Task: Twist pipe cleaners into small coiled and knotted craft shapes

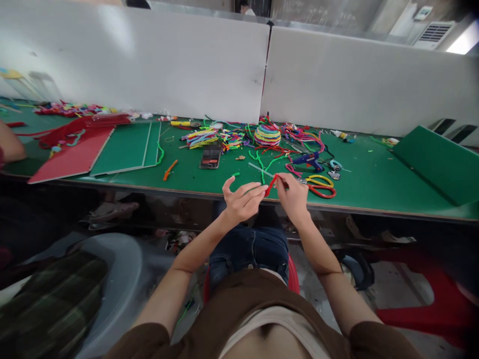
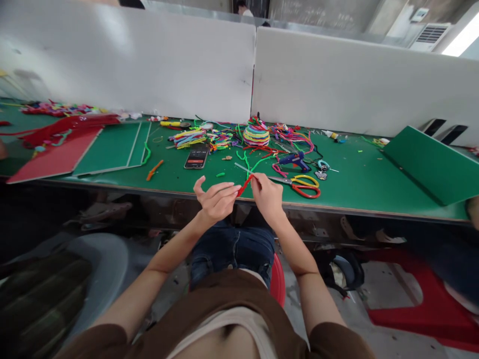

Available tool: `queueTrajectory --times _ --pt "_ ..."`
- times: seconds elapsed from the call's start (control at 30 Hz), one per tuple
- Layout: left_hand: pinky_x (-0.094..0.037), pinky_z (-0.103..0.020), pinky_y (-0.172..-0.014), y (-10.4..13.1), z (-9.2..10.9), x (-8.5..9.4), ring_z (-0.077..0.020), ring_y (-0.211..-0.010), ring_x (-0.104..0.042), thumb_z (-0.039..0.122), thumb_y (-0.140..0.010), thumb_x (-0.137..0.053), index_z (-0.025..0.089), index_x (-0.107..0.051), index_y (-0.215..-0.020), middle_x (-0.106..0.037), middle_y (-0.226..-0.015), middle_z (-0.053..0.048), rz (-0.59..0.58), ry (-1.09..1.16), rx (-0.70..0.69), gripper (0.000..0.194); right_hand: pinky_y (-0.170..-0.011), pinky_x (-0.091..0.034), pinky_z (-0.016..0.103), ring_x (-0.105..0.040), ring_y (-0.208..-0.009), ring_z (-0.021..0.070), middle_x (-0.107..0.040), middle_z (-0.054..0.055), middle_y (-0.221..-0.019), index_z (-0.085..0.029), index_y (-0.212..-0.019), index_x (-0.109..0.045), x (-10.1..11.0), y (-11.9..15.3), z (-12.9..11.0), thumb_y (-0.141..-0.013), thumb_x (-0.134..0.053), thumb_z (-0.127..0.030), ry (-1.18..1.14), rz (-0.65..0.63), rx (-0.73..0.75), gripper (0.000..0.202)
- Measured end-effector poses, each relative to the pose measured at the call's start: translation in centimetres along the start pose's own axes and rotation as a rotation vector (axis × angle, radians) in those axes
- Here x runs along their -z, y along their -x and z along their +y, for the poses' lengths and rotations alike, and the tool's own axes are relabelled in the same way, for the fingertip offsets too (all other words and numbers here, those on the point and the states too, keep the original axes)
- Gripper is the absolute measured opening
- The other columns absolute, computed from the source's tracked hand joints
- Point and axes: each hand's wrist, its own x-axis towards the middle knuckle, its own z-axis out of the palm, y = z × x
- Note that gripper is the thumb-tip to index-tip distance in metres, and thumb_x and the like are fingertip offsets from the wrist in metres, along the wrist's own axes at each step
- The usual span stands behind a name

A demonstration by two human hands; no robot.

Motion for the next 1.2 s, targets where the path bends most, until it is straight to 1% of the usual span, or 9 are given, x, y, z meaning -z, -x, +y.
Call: queueTrajectory --times 0.13,0.3,0.4,0.53,0.73,0.87,0.93,1.0,1.2 --pt "-0.005 -0.054 -0.113 0.7 0.1 -0.2 -0.0174 -0.083 -0.069 0.016 -0.081 -0.058 0.027 -0.063 -0.073 -0.075 -0.084 0.005 0.009 0.043 0.042 0.014 -0.063 -0.052 0.028 -0.065 -0.059 0.0148 -0.068 0.000 -0.065 -0.021 -0.106 -0.060 0.3 0.0 -0.7 -0.086 -0.051 -0.030 -0.309 -0.052 -0.175 0.024" --pt "-0.007 -0.054 -0.114 0.4 0.3 0.3 -0.0161 -0.080 -0.069 0.016 -0.080 -0.061 0.026 -0.061 -0.072 -0.074 -0.080 0.006 0.086 0.114 0.093 0.013 -0.052 -0.051 0.024 -0.061 -0.049 0.0107 -0.065 -0.002 -0.059 -0.018 -0.084 -0.061 0.9 -0.3 -0.3 -0.077 -0.062 -0.040 -0.791 -0.340 -0.484 0.023" --pt "-0.012 -0.055 -0.114 -0.3 0.2 0.7 -0.0160 -0.079 -0.069 0.018 -0.082 -0.060 0.024 -0.059 -0.071 -0.074 -0.079 0.005 0.103 0.153 0.189 0.013 -0.048 -0.048 0.020 -0.057 -0.046 0.0078 -0.063 -0.004 -0.056 -0.018 -0.078 -0.058 1.4 -0.5 0.7 -0.068 -0.072 -0.039 -0.966 -0.441 -0.594 0.027" --pt "-0.020 -0.054 -0.113 -1.0 0.2 0.9 -0.0156 -0.081 -0.069 0.018 -0.082 -0.060 0.022 -0.058 -0.070 -0.074 -0.079 0.004 0.141 0.189 0.246 0.013 -0.043 -0.045 0.018 -0.054 -0.042 0.0065 -0.060 -0.005 -0.052 -0.018 -0.076 -0.057 1.8 -0.4 1.5 -0.063 -0.076 -0.042 -1.071 -0.490 -0.645 0.033" --pt "-0.017 -0.052 -0.115 -1.2 0.3 1.0 -0.0132 -0.081 -0.069 0.010 -0.077 -0.064 0.022 -0.059 -0.073 -0.074 -0.081 0.005 0.166 0.215 0.156 0.013 -0.040 -0.039 0.017 -0.048 -0.040 0.0048 -0.056 -0.006 -0.050 -0.019 -0.078 -0.059 1.7 -0.2 1.6 -0.064 -0.076 -0.042 -1.117 -0.459 -0.670 0.031" --pt "-0.016 -0.051 -0.115 -1.2 0.0 1.1 -0.0134 -0.082 -0.068 0.013 -0.078 -0.064 0.022 -0.059 -0.072 -0.074 -0.080 0.005 0.137 0.276 0.198 0.012 -0.037 -0.031 0.018 -0.040 -0.037 0.0041 -0.050 -0.008 -0.046 -0.019 -0.073 -0.057 2.0 0.0 1.6 -0.064 -0.076 -0.040 -1.142 -0.518 -0.696 0.030" --pt "-0.019 -0.050 -0.114 -1.1 0.0 1.1 -0.0141 -0.083 -0.068 0.018 -0.079 -0.065 0.022 -0.059 -0.070 -0.074 -0.080 0.004 0.096 0.357 0.307 0.011 -0.038 -0.031 0.019 -0.040 -0.037 0.0053 -0.050 -0.008 -0.046 -0.020 -0.073 -0.055 2.4 0.2 1.6 -0.066 -0.074 -0.041 -1.086 -0.511 -0.638 0.029" --pt "-0.023 -0.050 -0.112 -0.8 0.0 0.9 -0.0150 -0.083 -0.068 0.024 -0.078 -0.066 0.021 -0.058 -0.069 -0.073 -0.082 0.002 0.050 0.471 0.490 0.012 -0.040 -0.034 0.022 -0.045 -0.039 0.0074 -0.054 -0.006 -0.049 -0.021 -0.075 -0.057 2.9 0.4 1.5 -0.074 -0.068 -0.041 -0.919 -0.473 -0.463 0.023" --pt "-0.045 -0.035 -0.091 -0.2 -0.8 -0.3 -0.0148 -0.079 -0.066 0.029 -0.066 -0.076 0.017 -0.055 -0.065 -0.069 -0.073 0.001 -0.023 1.085 1.255 0.024 -0.053 -0.034 0.028 -0.053 -0.052 0.0098 -0.063 -0.001 -0.057 -0.022 -0.081 -0.066 4.6 -0.7 1.5 -0.085 -0.057 -0.026 0.015 -0.342 0.597 0.010"
